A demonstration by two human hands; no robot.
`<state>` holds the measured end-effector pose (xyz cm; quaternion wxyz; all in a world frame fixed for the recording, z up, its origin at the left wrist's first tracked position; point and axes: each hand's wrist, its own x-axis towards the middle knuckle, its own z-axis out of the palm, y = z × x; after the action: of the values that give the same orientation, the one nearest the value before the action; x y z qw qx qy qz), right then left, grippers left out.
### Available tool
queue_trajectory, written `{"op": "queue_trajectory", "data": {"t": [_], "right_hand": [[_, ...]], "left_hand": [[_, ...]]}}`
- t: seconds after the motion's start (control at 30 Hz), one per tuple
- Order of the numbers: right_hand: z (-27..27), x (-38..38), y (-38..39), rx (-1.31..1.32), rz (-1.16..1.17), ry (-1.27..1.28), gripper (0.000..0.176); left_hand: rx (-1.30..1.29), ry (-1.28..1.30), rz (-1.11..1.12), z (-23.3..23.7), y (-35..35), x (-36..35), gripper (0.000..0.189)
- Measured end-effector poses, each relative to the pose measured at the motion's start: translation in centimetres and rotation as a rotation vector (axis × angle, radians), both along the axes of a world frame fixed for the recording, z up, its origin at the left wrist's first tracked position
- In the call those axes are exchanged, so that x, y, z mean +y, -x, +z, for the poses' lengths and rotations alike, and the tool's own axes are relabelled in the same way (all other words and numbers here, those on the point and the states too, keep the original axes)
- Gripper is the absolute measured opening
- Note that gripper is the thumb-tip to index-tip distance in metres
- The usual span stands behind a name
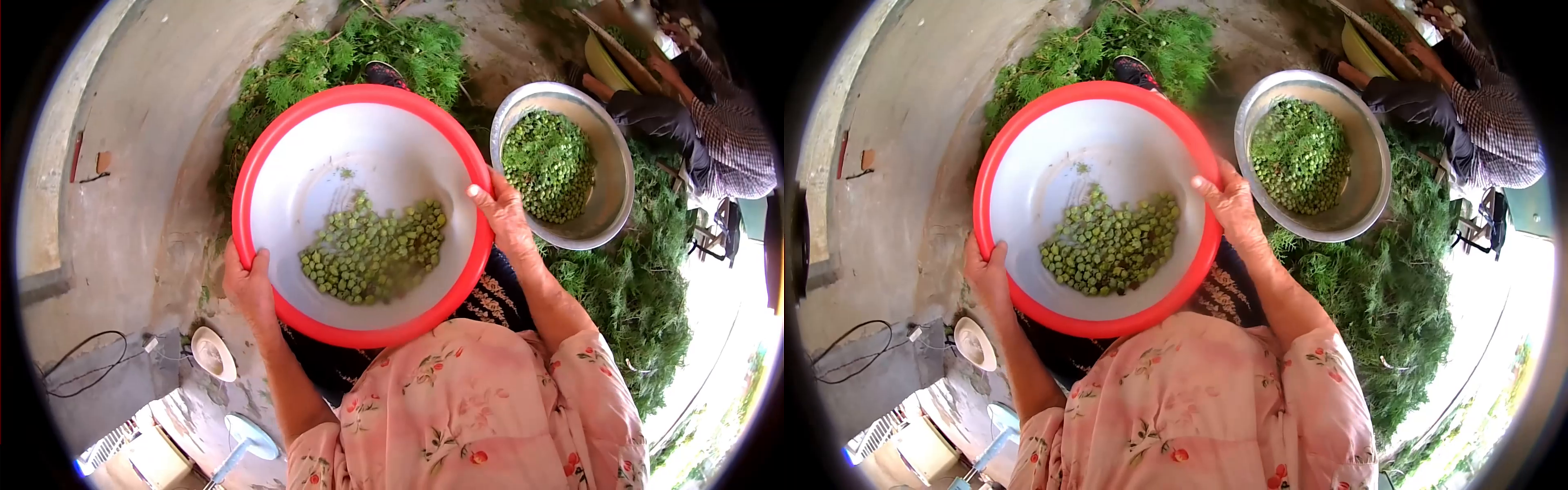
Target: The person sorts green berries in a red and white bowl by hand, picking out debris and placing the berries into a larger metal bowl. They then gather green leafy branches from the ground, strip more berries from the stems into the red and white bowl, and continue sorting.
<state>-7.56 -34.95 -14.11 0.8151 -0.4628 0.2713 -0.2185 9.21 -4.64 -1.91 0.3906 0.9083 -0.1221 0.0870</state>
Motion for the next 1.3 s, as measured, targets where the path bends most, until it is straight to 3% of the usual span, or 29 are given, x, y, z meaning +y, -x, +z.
{"op": "queue_trajectory", "data": {"t": [0.07,0.27,0.43,0.53,0.63,0.77,0.87,0.97,1.17,1.27,1.3], "right_hand": [[0.1,0.1,-0.5,0.295,0.102,-0.061,0.052],[0.1,0.1,-0.6,0.149,0.089,-0.138,0.042],[1.6,0.1,0.2,0.055,0.084,-0.060,0.047],[3.8,0.3,0.6,-0.086,0.046,-0.140,0.048],[4.2,0.2,1.1,-0.136,0.020,-0.108,0.044],[4.9,0.5,2.7,-0.219,0.009,-0.150,0.043],[5.9,0.4,2.9,-0.184,0.006,-0.156,0.039],[6.0,0.1,2.0,-0.225,0.050,-0.069,0.038],[6.9,-1.5,0.8,-0.243,0.164,0.127,0.045],[6.0,-2.7,1.0,-0.327,-0.003,-0.036,0.050],[3.9,-4.0,0.9,-0.327,-0.038,0.037,0.053]], "left_hand": [[-0.012,0.002,0.022,-0.5,0.1,0.6,0.044],[-0.012,0.044,0.045,-0.8,0.9,1.6,0.044],[-0.018,0.122,-0.034,-1.4,0.6,3.4,0.041],[0.056,0.278,-0.064,-0.6,1.7,3.5,0.039],[0.169,0.614,-0.128,-0.1,4.9,3.0,0.042],[0.179,0.612,-0.118,-1.1,9.4,3.1,0.045],[0.324,0.781,-0.156,-1.1,12.0,2.9,0.049],[0.710,1.189,-0.043,-3.4,13.5,2.6,0.051],[0.830,1.109,-0.084,-5.1,14.0,3.7,0.043],[0.820,1.114,0.003,-4.3,13.3,2.4,0.038],[0.825,1.105,0.036,-4.2,12.9,1.9,0.037]]}}
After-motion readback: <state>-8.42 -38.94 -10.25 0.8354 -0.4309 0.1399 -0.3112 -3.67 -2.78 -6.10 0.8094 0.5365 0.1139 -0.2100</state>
